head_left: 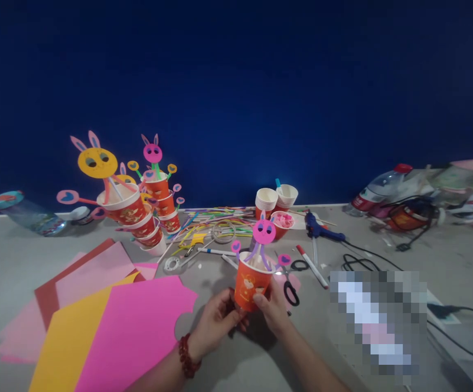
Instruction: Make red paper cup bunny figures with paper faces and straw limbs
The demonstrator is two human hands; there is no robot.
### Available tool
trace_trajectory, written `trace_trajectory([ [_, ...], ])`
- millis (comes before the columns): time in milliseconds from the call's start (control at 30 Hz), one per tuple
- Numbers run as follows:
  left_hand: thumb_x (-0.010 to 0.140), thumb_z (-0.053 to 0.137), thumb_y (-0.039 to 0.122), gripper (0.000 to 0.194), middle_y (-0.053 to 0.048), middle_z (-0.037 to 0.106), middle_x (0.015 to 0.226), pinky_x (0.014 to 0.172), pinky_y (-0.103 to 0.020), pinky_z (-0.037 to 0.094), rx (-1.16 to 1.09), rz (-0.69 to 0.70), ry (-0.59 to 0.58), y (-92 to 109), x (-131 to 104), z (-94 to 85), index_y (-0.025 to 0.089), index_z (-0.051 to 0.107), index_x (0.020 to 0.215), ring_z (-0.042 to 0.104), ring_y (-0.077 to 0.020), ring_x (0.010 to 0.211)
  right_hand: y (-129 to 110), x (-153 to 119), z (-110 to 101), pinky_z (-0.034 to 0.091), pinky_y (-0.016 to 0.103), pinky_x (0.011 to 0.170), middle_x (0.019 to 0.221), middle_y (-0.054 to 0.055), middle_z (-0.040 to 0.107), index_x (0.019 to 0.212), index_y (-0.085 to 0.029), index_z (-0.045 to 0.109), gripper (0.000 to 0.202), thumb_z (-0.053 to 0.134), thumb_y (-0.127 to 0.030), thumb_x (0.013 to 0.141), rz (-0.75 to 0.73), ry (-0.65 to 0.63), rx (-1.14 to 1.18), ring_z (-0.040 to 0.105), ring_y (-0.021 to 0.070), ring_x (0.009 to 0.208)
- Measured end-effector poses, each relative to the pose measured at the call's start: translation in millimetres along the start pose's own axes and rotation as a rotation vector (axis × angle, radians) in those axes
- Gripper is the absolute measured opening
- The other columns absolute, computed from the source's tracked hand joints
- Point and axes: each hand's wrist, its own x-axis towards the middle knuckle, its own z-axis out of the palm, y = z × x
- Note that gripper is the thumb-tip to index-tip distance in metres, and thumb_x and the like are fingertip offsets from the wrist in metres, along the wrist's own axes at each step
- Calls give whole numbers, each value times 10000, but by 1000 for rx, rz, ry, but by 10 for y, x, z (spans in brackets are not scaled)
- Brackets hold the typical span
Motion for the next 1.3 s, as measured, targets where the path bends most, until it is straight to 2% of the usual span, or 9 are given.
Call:
trace_trajectory([
  [267,773,770,578,456,-24,683,719,558,-248,503,-85,-40,-45,-15,-9,18,177,590,893,646,-144,587,60,-31,-18,556,297,557,804,56,723,1002,-224,645,564,855,-597,635,-1,28,-23,647,211,655],
  [400,791,763,555,423,-24,685,741,642,-262,500,-73,20,-26,-30,16,8,169,630,904,640,-147,642,82,-39,-29,559,322,574,818,55,710,969,-236,634,547,848,-610,632,-19,66,-35,638,216,657],
  [567,868,664,578,416,-23,665,665,614,-245,439,30,98,-18,-19,-3,23,164,624,859,592,-139,617,84,-51,-39,580,408,707,786,43,677,983,-263,649,515,872,-555,623,-7,56,-47,662,269,771],
  [733,906,615,558,398,-24,645,676,599,-241,439,94,157,32,-83,-20,37,166,617,838,580,-140,610,62,-49,-14,580,429,718,795,34,684,1108,-281,645,648,876,-599,593,3,67,-38,668,266,763],
  [867,872,677,524,359,-29,648,752,652,-240,442,118,164,96,-141,-11,14,166,660,857,574,-155,708,101,-46,-21,584,420,737,856,58,716,1084,-269,654,616,889,-554,592,-1,77,-38,683,271,802],
  [1033,893,639,546,402,-31,650,733,625,-231,424,144,185,108,-159,-16,-11,154,710,840,531,-142,670,219,-96,-84,586,413,708,918,84,730,1000,-248,673,526,897,-509,603,-31,53,-58,680,265,788],
  [1300,799,721,599,463,-74,745,811,686,-286,510,66,161,136,-212,18,5,161,762,945,617,-187,696,188,-89,-66,567,413,794,1002,98,730,1067,-239,678,588,890,-526,600,-63,5,-96,681,289,904],
])
